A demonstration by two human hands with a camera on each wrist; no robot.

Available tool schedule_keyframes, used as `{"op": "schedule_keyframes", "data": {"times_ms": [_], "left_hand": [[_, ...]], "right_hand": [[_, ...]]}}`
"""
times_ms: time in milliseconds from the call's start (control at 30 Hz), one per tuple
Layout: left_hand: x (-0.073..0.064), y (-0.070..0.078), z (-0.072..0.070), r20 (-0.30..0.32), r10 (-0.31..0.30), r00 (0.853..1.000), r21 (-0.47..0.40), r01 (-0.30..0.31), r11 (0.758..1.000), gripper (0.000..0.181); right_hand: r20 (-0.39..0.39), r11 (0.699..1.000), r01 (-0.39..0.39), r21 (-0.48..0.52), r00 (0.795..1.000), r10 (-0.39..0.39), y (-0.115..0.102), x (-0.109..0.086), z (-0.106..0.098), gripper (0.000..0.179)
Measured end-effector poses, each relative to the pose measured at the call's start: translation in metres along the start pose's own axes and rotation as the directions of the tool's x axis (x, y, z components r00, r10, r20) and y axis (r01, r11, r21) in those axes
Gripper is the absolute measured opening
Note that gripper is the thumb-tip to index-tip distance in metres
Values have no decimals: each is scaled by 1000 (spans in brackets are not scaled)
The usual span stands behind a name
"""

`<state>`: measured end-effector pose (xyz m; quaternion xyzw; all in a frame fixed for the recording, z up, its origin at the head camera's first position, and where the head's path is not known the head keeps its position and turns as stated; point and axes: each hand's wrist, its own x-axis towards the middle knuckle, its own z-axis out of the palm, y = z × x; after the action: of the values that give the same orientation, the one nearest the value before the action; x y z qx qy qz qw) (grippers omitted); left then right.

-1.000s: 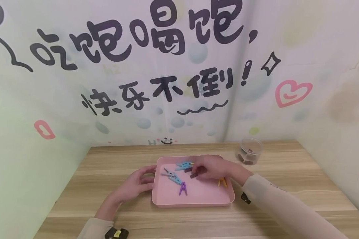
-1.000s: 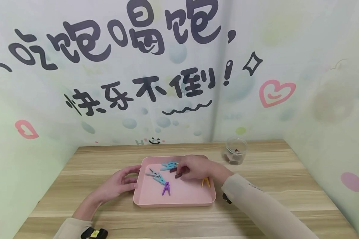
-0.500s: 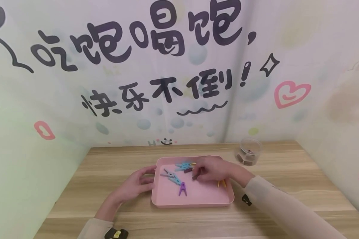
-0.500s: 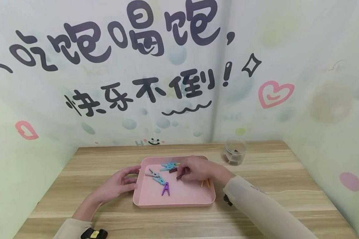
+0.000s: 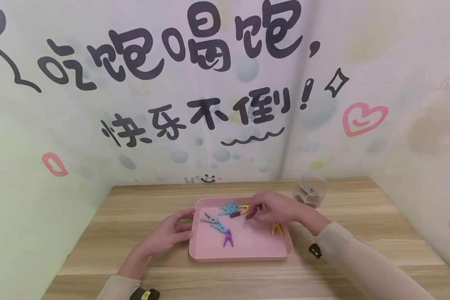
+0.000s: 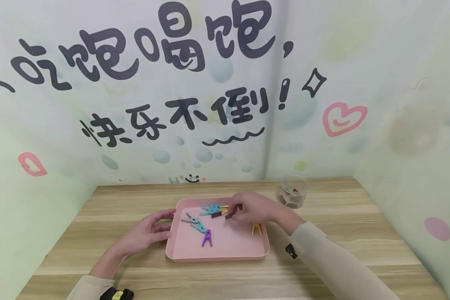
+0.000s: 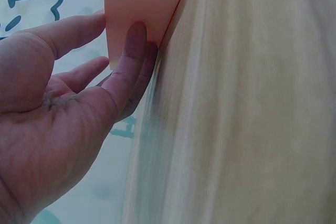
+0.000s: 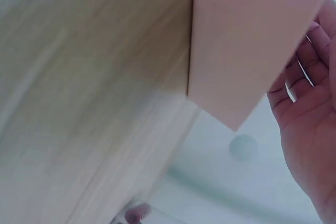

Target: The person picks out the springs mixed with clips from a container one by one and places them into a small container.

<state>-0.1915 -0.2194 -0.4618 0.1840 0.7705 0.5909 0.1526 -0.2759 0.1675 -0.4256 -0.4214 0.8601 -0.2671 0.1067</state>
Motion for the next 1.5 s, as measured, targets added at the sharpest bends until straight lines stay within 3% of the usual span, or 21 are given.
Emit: {"op": "schedule_keyframes", "data": {"times_ms": [767,1233,1500], "left_hand": [[0,0,0,10,0,1000,-12,0,1000,71],[-1,2,1,11,6,1000,-14,-6,1000,71],[-1,0,0,9,10,1000,-19,-10,1000,71]], "right_hand": [[-146,999,24,27,989,-20,3,-36,-34,21],[-280,998,-15,-65,960,-3,14,-60,-59,23],[-336,999,4,-43,942,-18,27,-73,-69,24]]}}
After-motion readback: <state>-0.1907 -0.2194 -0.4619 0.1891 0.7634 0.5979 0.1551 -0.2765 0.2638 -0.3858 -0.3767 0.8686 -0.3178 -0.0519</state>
